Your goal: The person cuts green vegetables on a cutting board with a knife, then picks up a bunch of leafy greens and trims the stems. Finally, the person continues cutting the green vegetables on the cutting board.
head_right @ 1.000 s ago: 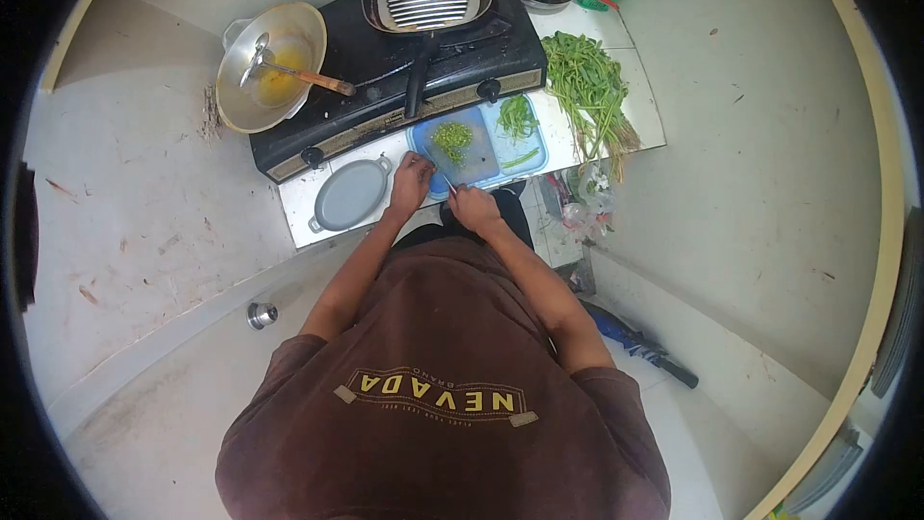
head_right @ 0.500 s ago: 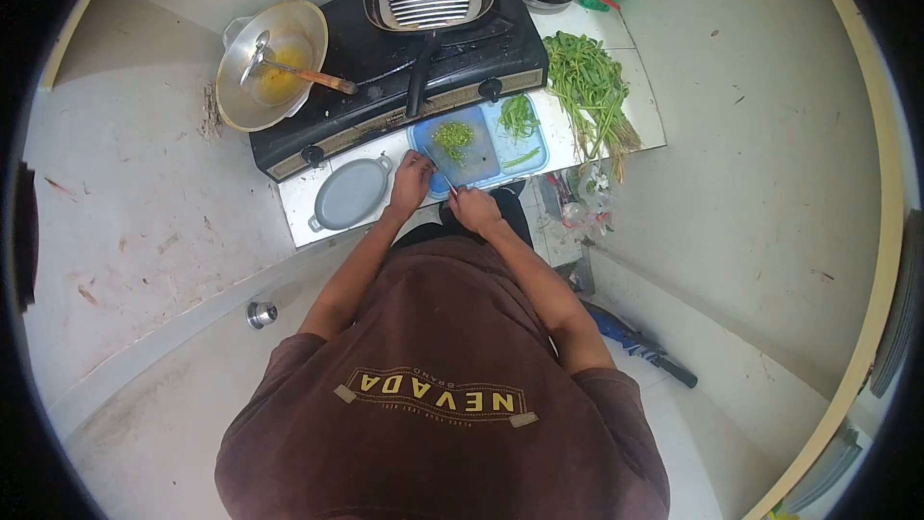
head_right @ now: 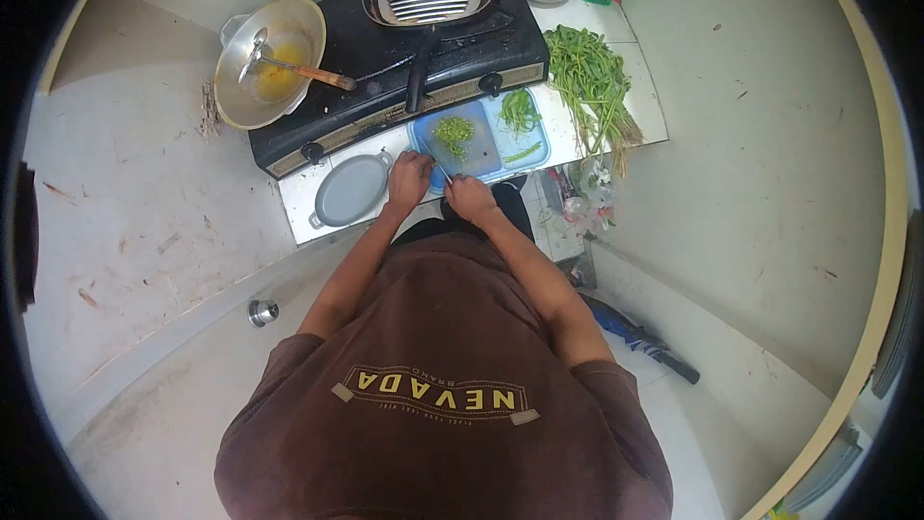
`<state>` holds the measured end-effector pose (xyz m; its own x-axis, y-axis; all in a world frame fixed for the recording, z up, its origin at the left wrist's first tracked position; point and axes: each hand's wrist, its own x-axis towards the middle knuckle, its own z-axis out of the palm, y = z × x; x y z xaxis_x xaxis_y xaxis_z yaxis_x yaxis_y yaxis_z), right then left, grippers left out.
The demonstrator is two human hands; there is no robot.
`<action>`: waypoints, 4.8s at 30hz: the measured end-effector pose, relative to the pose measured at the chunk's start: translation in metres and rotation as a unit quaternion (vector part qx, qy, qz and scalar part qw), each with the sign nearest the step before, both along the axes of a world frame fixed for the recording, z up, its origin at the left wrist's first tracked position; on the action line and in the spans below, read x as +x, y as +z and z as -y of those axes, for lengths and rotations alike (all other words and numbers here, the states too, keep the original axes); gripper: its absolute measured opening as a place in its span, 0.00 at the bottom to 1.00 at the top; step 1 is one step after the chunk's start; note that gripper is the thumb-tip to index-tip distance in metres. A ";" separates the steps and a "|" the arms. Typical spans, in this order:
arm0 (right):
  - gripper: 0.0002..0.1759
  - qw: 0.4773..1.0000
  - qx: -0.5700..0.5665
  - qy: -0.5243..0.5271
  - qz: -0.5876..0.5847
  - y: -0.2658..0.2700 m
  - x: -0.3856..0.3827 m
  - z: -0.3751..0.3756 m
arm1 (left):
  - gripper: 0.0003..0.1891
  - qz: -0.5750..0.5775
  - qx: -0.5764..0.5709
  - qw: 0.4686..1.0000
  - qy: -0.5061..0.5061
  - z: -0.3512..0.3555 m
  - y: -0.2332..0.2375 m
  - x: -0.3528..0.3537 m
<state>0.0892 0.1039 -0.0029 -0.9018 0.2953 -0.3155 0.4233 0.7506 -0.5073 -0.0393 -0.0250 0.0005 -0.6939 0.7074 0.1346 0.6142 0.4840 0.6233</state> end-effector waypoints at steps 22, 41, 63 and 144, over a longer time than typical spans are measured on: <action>0.27 0.999 -0.003 -0.020 0.035 0.011 0.011 0.004 | 0.05 0.029 -0.009 0.999 0.015 0.000 0.002 0.003; 0.26 0.999 0.008 -0.027 0.021 0.005 0.006 0.006 | 0.04 0.040 0.009 0.999 0.025 0.000 -0.003 0.005; 0.26 1.000 -0.013 -0.004 0.018 0.006 0.013 0.003 | 0.03 0.046 0.024 0.997 0.049 -0.001 -0.003 0.006; 0.27 0.999 -0.032 0.007 0.013 0.008 0.004 0.001 | 0.04 0.077 0.065 0.995 0.006 -0.002 -0.004 0.010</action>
<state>0.0927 0.1028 0.0049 -0.8975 0.2607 -0.3558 0.4256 0.7238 -0.5432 -0.0296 -0.0232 -0.0035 -0.7214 0.6827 0.1161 0.5021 0.4002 0.7666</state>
